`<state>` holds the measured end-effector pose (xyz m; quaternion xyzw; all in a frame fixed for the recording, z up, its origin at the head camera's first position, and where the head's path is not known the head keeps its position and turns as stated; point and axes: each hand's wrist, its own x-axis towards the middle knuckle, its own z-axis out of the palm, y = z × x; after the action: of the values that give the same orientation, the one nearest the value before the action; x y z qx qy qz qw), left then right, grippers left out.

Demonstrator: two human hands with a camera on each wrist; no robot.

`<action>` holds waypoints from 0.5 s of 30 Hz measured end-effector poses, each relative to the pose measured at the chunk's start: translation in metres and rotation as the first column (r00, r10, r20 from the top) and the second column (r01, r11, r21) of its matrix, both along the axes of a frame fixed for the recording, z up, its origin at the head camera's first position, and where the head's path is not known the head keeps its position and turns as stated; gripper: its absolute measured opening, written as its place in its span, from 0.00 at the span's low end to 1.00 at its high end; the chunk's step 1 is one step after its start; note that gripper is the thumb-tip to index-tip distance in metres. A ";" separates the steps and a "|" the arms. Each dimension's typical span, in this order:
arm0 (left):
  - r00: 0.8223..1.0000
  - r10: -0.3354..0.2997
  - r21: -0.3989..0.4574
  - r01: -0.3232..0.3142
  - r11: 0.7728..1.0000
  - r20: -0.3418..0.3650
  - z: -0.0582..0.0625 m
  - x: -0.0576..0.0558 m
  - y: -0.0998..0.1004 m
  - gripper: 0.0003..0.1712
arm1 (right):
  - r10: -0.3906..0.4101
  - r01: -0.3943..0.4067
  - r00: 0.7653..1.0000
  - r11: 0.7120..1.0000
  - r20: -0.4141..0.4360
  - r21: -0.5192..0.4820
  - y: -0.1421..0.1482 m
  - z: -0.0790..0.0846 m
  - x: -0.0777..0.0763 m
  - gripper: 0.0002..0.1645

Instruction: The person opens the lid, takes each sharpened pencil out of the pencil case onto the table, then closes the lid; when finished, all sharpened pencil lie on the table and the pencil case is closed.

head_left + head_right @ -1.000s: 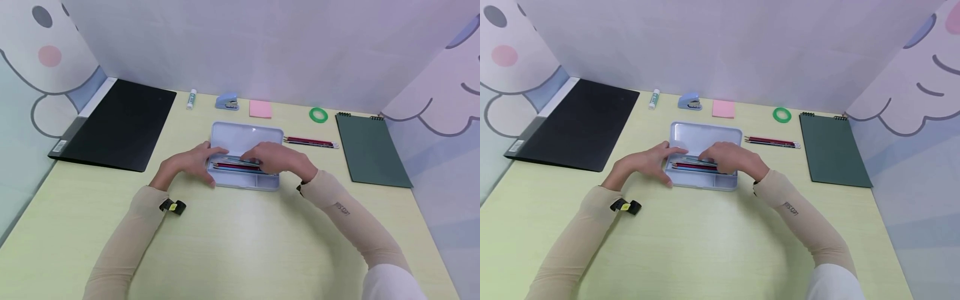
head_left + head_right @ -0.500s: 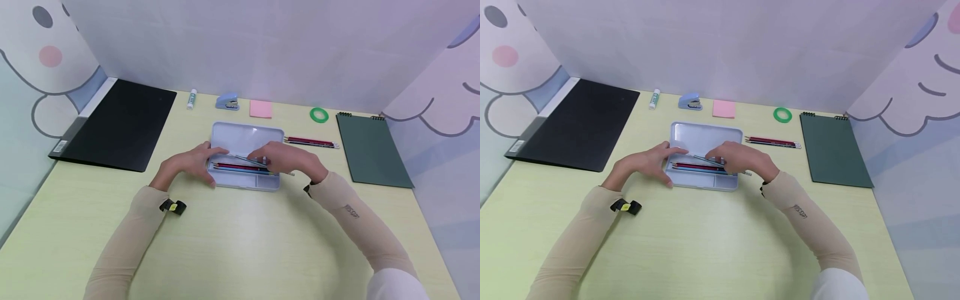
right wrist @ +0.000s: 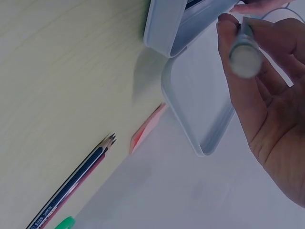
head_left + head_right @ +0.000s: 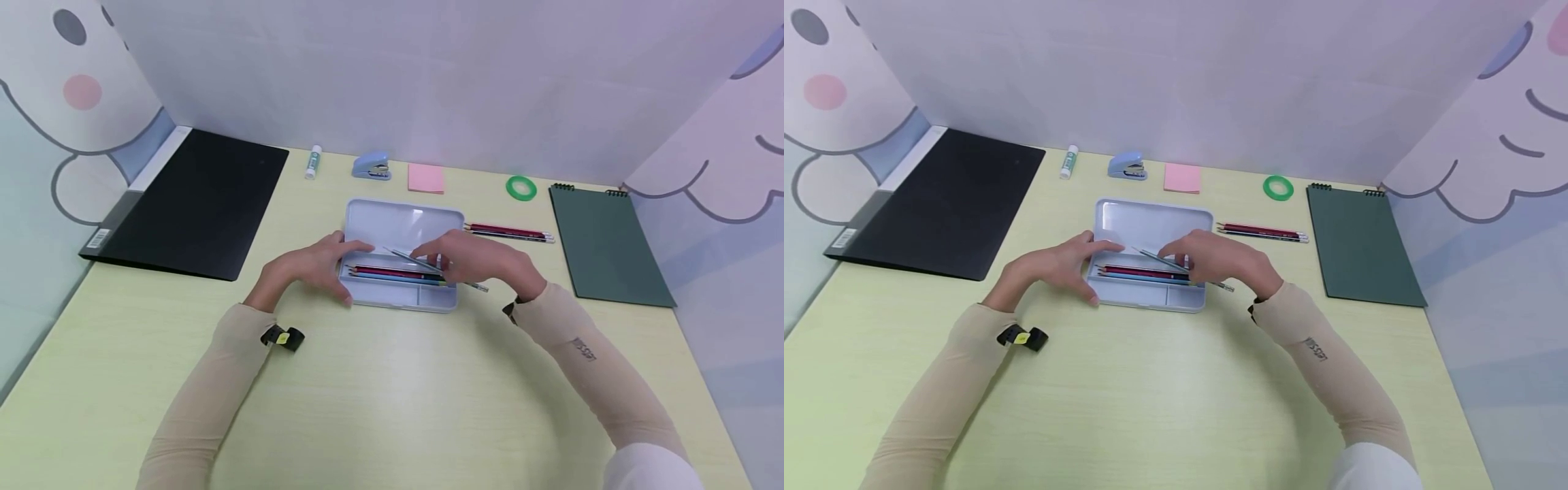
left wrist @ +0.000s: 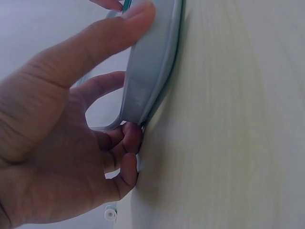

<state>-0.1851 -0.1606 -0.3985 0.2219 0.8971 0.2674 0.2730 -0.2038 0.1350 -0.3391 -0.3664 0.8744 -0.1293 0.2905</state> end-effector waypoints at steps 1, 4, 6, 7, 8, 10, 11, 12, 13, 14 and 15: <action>1.000 0.000 -0.001 0.000 1.000 0.000 0.000 0.000 0.000 0.59 | -0.002 0.002 1.000 1.000 0.001 -0.001 0.001 0.001 0.000 0.34; 1.000 0.003 -0.002 -0.003 1.000 0.000 0.001 0.000 0.001 0.59 | 0.003 -0.003 1.000 1.000 -0.010 -0.019 0.005 0.002 0.000 0.33; 1.000 0.008 0.000 -0.008 1.000 0.000 0.002 0.001 0.001 0.59 | 0.009 -0.010 1.000 0.999 -0.022 -0.033 0.009 0.004 0.000 0.31; 1.000 0.009 0.001 -0.009 1.000 0.000 0.002 0.001 0.001 0.59 | 0.010 -0.011 1.000 0.999 -0.028 -0.038 0.011 0.005 0.000 0.31; 1.000 0.011 0.002 -0.011 1.000 0.000 0.002 0.001 0.001 0.59 | 0.012 -0.014 0.999 0.999 -0.034 -0.042 0.013 0.005 0.000 0.31; 1.000 0.013 0.006 -0.013 1.000 -0.001 0.002 0.001 0.001 0.59 | 0.008 -0.009 0.999 0.999 -0.043 -0.038 0.018 0.007 0.000 0.31; 1.000 0.012 0.007 -0.012 1.000 -0.001 0.001 0.001 0.001 0.59 | 0.004 -0.005 0.999 0.999 -0.046 -0.033 0.021 0.008 0.000 0.30; 1.000 0.012 0.009 -0.012 1.000 -0.001 0.001 0.001 0.001 0.59 | 0.001 -0.002 0.999 1.000 -0.050 -0.027 0.024 0.009 0.000 0.30; 1.000 0.011 0.010 -0.011 1.000 -0.002 0.001 0.001 0.000 0.59 | -0.001 0.000 0.998 1.000 -0.055 -0.023 0.027 0.009 -0.001 0.31; 1.000 0.012 0.012 -0.012 1.000 -0.002 0.001 0.001 0.000 0.59 | -0.003 0.001 0.998 1.000 -0.063 -0.021 0.030 0.010 -0.001 0.30; 1.000 0.012 0.013 -0.012 1.000 -0.002 0.000 0.001 0.000 0.59 | -0.006 0.004 0.998 1.000 -0.070 -0.022 0.034 0.010 -0.001 0.30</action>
<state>-0.1845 -0.1603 -0.3984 0.2187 0.8969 0.2744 0.2693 -0.2052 0.1686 -0.3290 -0.3717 0.8835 -0.1266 0.2553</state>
